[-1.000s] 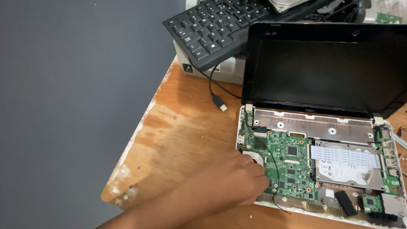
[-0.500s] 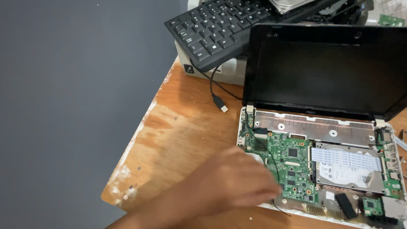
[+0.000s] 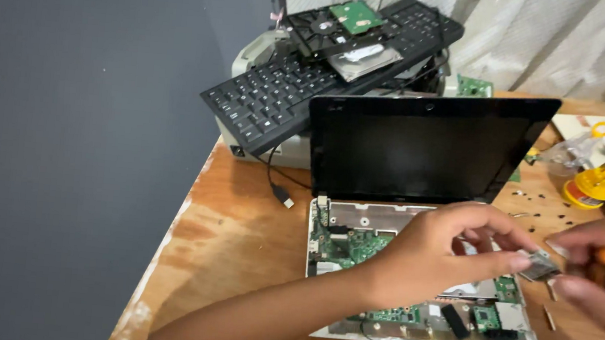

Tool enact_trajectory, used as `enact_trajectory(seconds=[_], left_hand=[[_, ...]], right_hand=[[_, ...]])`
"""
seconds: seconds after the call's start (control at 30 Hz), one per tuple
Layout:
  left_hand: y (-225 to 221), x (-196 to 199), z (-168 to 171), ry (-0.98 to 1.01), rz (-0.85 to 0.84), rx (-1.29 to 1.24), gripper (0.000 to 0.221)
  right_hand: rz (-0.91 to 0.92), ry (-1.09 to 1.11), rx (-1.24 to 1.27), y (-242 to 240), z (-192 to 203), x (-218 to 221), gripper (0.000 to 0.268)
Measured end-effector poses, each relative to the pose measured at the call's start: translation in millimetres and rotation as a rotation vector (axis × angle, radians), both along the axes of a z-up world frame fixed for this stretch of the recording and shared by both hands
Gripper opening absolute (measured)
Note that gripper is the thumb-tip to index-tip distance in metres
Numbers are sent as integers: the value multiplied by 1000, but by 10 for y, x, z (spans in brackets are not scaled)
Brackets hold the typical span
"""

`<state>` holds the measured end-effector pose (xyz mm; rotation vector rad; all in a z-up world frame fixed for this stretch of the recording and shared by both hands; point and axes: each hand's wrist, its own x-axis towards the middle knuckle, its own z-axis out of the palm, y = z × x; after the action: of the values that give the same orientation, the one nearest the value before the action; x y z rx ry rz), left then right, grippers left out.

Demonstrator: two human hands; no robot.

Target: Disassembling a laptop by removing the keyboard and unscrewing internal components on a workbench

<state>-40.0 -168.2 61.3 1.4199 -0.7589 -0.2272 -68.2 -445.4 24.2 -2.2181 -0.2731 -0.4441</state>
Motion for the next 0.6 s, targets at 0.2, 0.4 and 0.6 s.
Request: enact_trajectory(seconds=[0.2,0.4,0.6], left_hand=[[51,-28,124,109,39,-51,28],[844,268,-255,-837,293,399,21],[1430,530,-754,-1350,846,577,19]], right_hand=[[-93,84,149,506,429,-72,22],[-214,36,96,-654,-216,1028,16],[-177,-20,-32,-1201,-1007,1756,12]])
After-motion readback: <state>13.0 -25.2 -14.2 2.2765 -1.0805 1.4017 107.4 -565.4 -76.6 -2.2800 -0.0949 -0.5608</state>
